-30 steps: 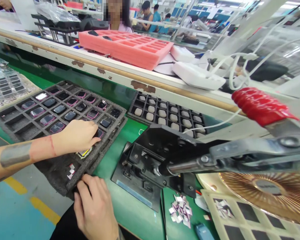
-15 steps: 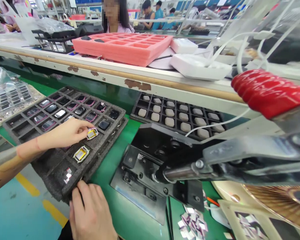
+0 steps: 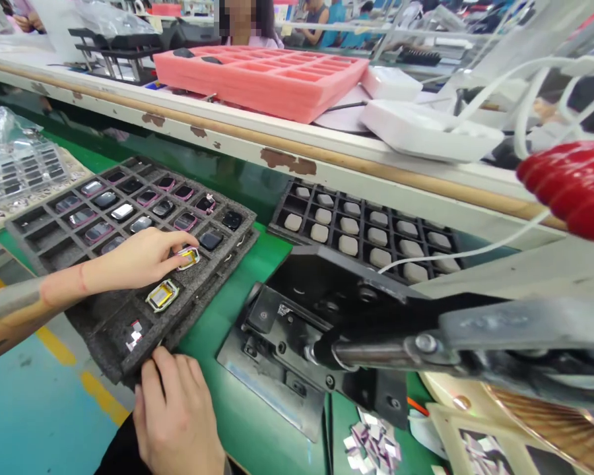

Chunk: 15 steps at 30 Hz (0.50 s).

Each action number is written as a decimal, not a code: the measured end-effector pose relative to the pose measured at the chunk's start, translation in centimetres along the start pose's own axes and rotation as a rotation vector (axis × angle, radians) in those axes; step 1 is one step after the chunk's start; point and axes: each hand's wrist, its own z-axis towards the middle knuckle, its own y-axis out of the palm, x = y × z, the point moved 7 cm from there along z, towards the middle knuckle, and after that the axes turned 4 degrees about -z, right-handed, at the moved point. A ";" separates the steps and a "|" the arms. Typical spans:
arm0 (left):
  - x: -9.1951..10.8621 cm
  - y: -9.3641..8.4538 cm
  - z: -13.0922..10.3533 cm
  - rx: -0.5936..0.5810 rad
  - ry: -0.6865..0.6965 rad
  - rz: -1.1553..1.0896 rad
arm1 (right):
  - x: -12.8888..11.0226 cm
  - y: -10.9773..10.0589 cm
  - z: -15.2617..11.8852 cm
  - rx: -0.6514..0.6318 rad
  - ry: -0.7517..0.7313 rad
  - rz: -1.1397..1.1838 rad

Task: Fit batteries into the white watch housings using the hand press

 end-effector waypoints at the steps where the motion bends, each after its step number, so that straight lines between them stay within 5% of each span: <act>1: -0.2 -0.1 -0.1 0.011 -0.016 -0.040 | 0.0 0.0 -0.1 -0.003 -0.001 0.000; 8: -2.1 -2.1 -4.8 0.219 -0.151 -0.465 | 0.3 0.3 -1.0 0.052 0.001 0.009; 12: -4.9 -2.8 -11.2 0.502 -0.187 -0.554 | 0.1 -0.3 -1.0 0.130 -0.052 0.010; 15: -9.3 -3.6 -16.3 0.788 -0.314 -0.385 | -0.3 -0.2 -0.5 0.074 -0.088 -0.024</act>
